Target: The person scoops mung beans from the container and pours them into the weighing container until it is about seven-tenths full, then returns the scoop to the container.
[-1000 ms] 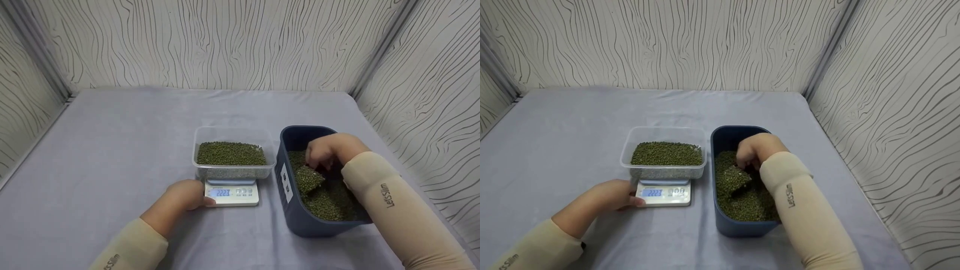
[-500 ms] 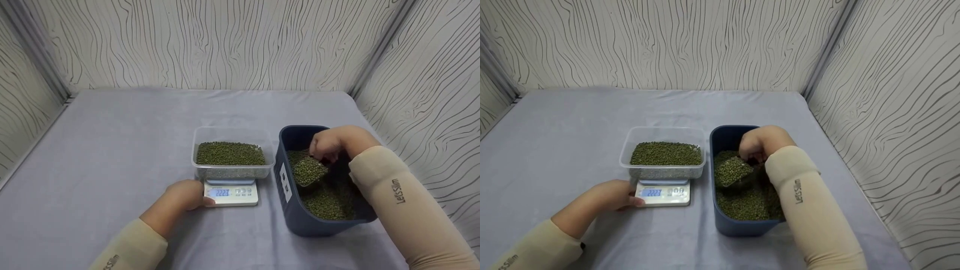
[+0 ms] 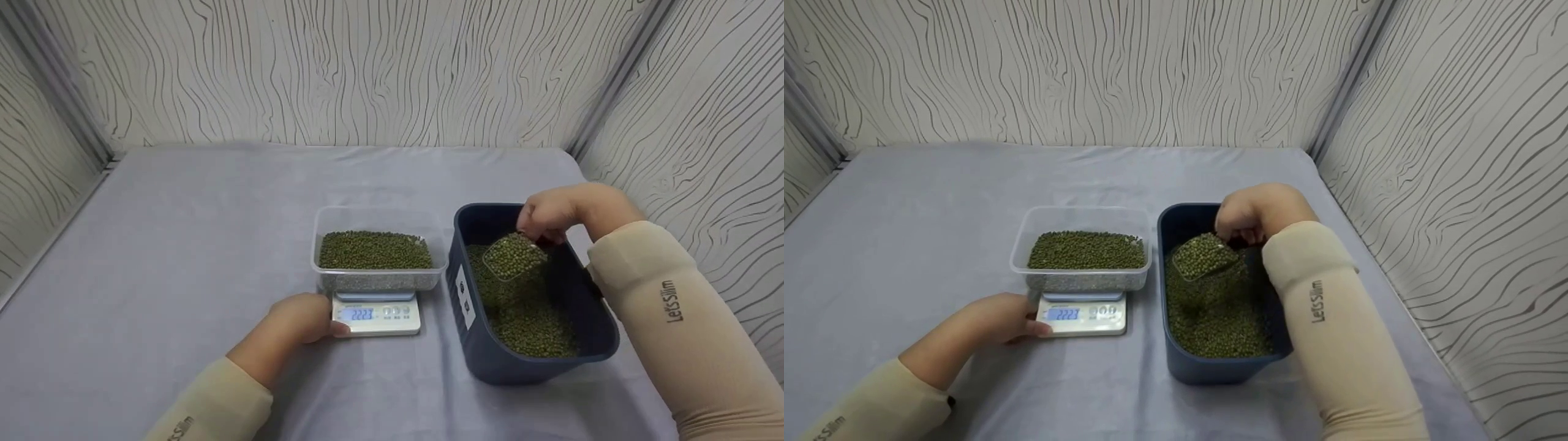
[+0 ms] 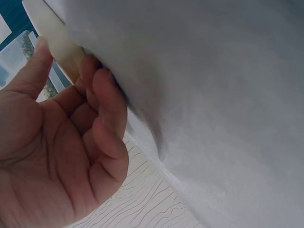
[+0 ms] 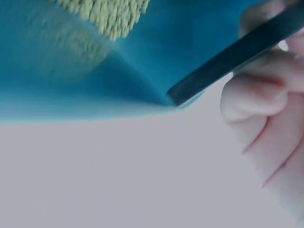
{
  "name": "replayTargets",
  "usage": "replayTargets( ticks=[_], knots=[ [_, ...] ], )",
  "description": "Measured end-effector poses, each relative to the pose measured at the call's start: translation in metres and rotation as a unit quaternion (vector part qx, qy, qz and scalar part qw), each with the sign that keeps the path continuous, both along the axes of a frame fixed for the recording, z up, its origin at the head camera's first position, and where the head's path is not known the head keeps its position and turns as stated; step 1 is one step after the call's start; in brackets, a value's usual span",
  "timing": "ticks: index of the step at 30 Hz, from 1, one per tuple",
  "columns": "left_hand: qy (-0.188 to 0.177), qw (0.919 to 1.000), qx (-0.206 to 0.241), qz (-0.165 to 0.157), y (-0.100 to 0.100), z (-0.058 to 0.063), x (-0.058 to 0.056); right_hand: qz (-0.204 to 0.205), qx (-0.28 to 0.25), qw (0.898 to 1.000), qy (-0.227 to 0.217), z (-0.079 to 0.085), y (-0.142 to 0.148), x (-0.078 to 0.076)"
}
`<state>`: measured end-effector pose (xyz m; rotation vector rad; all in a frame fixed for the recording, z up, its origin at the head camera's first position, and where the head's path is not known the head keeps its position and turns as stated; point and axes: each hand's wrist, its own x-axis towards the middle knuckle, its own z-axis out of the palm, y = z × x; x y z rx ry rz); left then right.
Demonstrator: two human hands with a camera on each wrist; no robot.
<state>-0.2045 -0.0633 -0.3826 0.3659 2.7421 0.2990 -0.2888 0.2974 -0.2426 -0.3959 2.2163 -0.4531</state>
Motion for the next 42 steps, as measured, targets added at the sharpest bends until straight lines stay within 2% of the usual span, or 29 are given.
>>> replayTargets(
  ticks=[8,15,21,27,36,37,42],
  knots=[
    [0.002,1.0000,0.001,-0.002,-0.001,-0.001,0.000,-0.042,-0.018,0.999,-0.022,0.010,0.016,-0.001],
    [0.002,0.9999,0.009,-0.004,-0.001,-0.002,-0.001,-0.106,-0.024,0.993,-0.055,0.005,0.030,-0.001],
    [-0.003,1.0000,0.004,0.004,0.000,-0.002,-0.001,-0.138,-0.023,0.989,-0.057,0.000,0.033,-0.001],
    [-0.015,0.9997,-0.016,0.012,0.001,-0.002,-0.003,-0.155,-0.017,0.986,-0.049,-0.003,0.034,0.000],
    [-0.008,0.9999,-0.009,0.010,0.001,-0.005,-0.004,-0.156,-0.019,0.987,-0.040,-0.004,0.034,0.001],
    [-0.004,0.9999,-0.010,0.010,-0.001,-0.014,-0.008,-0.155,-0.019,0.987,-0.040,-0.003,0.034,0.001],
    [-0.005,0.9999,-0.007,0.007,-0.001,-0.012,-0.008,-0.150,-0.018,0.988,-0.042,0.002,0.031,0.000]
  ],
)
